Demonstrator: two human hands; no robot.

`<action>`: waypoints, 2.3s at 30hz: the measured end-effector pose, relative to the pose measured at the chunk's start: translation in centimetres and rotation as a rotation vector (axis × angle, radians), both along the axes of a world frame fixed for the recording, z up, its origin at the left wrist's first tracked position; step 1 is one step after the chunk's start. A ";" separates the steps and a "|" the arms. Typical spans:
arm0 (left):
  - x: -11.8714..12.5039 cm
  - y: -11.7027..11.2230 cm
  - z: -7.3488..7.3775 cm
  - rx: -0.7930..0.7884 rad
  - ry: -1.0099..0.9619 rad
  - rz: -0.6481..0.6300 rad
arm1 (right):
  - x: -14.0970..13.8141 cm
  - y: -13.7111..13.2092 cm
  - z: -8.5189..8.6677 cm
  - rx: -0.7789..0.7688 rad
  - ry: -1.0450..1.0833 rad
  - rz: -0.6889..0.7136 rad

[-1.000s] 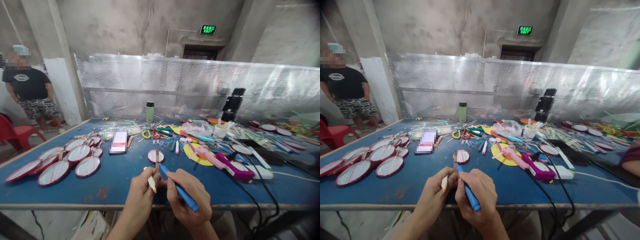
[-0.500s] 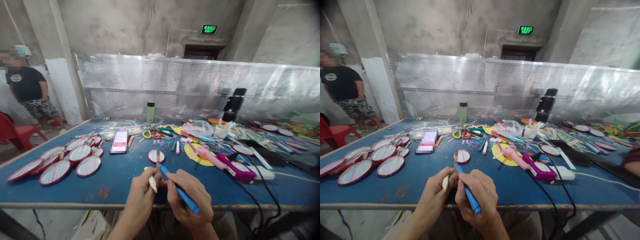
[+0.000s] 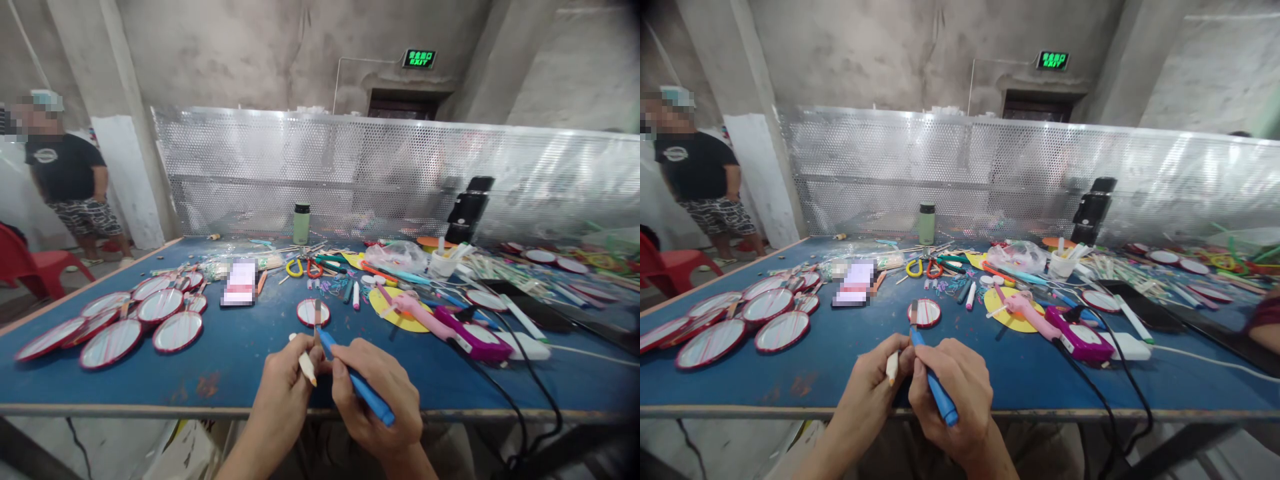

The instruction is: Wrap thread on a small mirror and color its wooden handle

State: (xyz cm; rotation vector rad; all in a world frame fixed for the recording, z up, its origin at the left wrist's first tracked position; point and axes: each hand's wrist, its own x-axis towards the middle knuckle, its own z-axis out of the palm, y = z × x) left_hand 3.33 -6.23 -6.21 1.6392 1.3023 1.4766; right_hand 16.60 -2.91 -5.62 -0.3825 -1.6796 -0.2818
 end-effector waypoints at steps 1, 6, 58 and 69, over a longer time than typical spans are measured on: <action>0.0 0.0 0.0 0.001 -0.002 0.000 | 0.0 0.0 -0.1 0.004 0.006 -0.006; 0.0 0.0 0.0 0.000 -0.022 -0.015 | 0.1 -0.1 -0.2 0.009 0.031 -0.020; 0.0 0.2 -0.3 -0.007 -0.013 -0.031 | 0.2 0.1 -0.4 0.028 0.037 -0.032; 0.1 0.0 -0.2 -0.016 -0.006 -0.026 | 0.3 0.1 -0.5 0.021 0.041 -0.038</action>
